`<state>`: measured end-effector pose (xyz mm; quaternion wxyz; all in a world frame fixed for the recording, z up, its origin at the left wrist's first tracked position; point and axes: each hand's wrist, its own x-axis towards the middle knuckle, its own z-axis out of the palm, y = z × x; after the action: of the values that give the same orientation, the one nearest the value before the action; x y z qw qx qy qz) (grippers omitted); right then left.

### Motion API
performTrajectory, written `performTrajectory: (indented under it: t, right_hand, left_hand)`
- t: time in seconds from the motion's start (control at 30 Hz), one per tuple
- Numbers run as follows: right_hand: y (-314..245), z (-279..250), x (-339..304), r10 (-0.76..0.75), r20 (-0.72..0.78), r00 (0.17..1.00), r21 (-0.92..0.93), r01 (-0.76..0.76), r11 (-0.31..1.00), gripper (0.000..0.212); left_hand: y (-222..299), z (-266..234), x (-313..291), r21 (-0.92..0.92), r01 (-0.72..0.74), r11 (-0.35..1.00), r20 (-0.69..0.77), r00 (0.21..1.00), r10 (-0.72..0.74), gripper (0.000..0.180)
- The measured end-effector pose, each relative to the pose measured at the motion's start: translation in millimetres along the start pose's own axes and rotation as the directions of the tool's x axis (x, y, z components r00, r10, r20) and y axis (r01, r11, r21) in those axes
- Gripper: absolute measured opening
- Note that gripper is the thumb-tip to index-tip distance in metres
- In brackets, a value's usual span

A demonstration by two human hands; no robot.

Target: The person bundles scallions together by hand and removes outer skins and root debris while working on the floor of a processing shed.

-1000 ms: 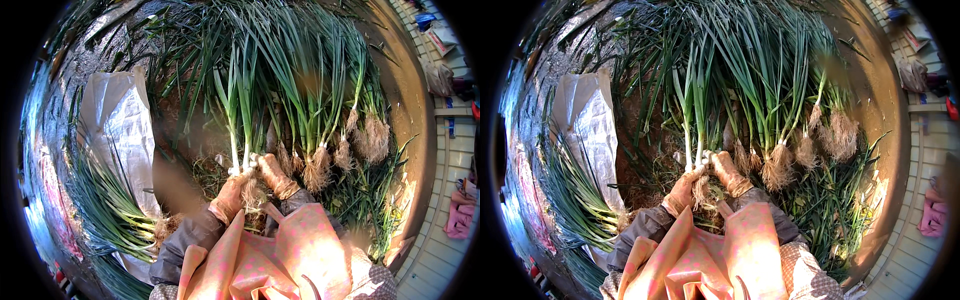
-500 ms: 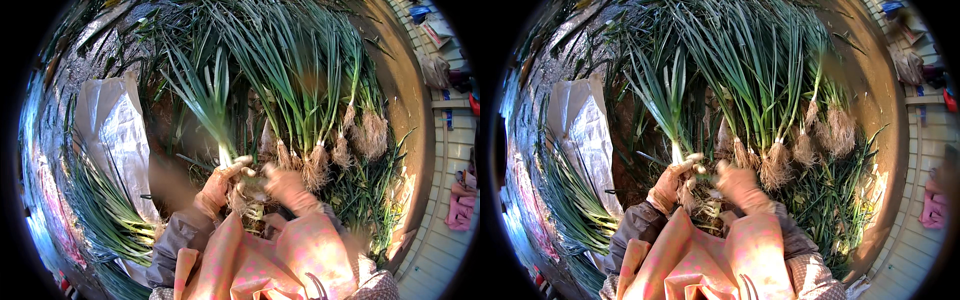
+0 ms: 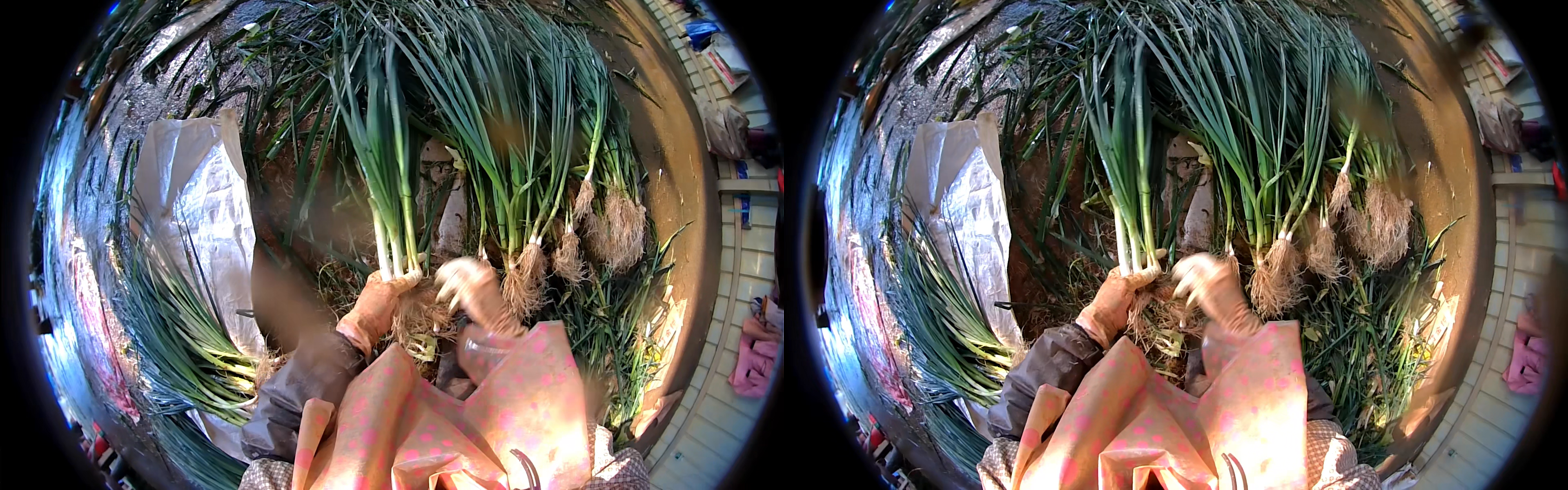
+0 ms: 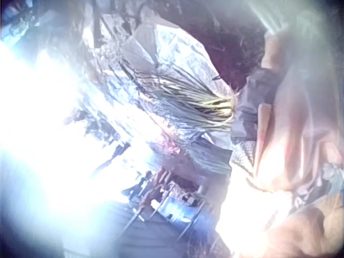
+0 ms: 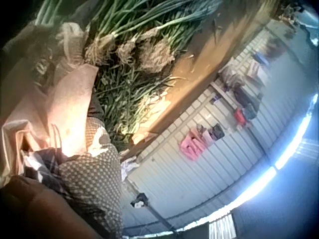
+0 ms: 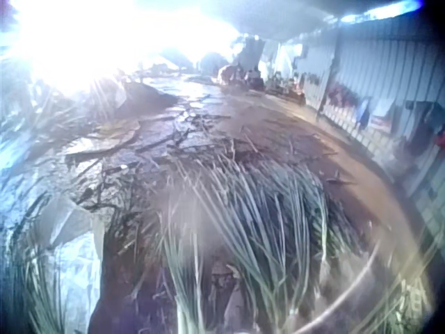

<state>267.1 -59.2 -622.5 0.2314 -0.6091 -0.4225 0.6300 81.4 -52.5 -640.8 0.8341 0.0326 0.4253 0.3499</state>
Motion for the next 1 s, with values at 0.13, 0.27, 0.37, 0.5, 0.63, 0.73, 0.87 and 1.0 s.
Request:
performTrajectory:
  t: [0.13,0.27,0.37,0.5,0.63,0.73,0.87,1.0]
  right_hand:
    - [-31,-17,32,-0.144,-0.159,0.977,-0.354,0.08,0.932,0.059]
    - [-54,13,76,-0.074,-0.011,0.997,-0.781,0.038,0.623,0.051]
    - [-9,-3,83,0.086,-0.048,0.995,-0.17,-0.093,0.981,0.041]
    - [-5,-12,98,-0.054,0.021,0.998,-1.0,0.022,0.017,0.034]
    - [-14,-23,144,-0.344,0.087,0.935,-0.992,0.051,-0.112,0.012]
    - [-26,29,124,-0.432,0.227,0.873,-0.956,0.115,-0.268,0.02]
    - [-14,22,51,-0.812,0.249,0.527,-0.887,0.46,0.027,0.013]
    - [-50,-22,-29,-0.311,-0.01,0.95,0.085,0.31,0.947,0.033]
  left_hand:
    - [-16,1,-4,0.166,0.044,0.985,-0.09,0.996,-0.029,0.028]
    - [-25,6,4,0.112,0.032,0.993,-0.18,0.984,-0.012,0.018]
    - [-17,12,-3,-0.057,-0.037,0.998,-0.149,0.988,0.028,0.022]
    - [-22,27,-5,-0.069,0.014,0.998,-0.027,1.0,-0.016,0.021]
    - [-20,52,0,-0.003,-0.066,0.998,-0.04,0.997,0.066,0.018]
    - [-10,9,-3,-0.07,-0.163,0.984,-0.151,0.977,0.151,0.017]
    - [9,6,0,-0.066,-0.237,0.969,-0.206,0.954,0.22,0.017]
    - [25,-9,5,-0.002,-0.237,0.971,-0.191,0.954,0.232,0.02]
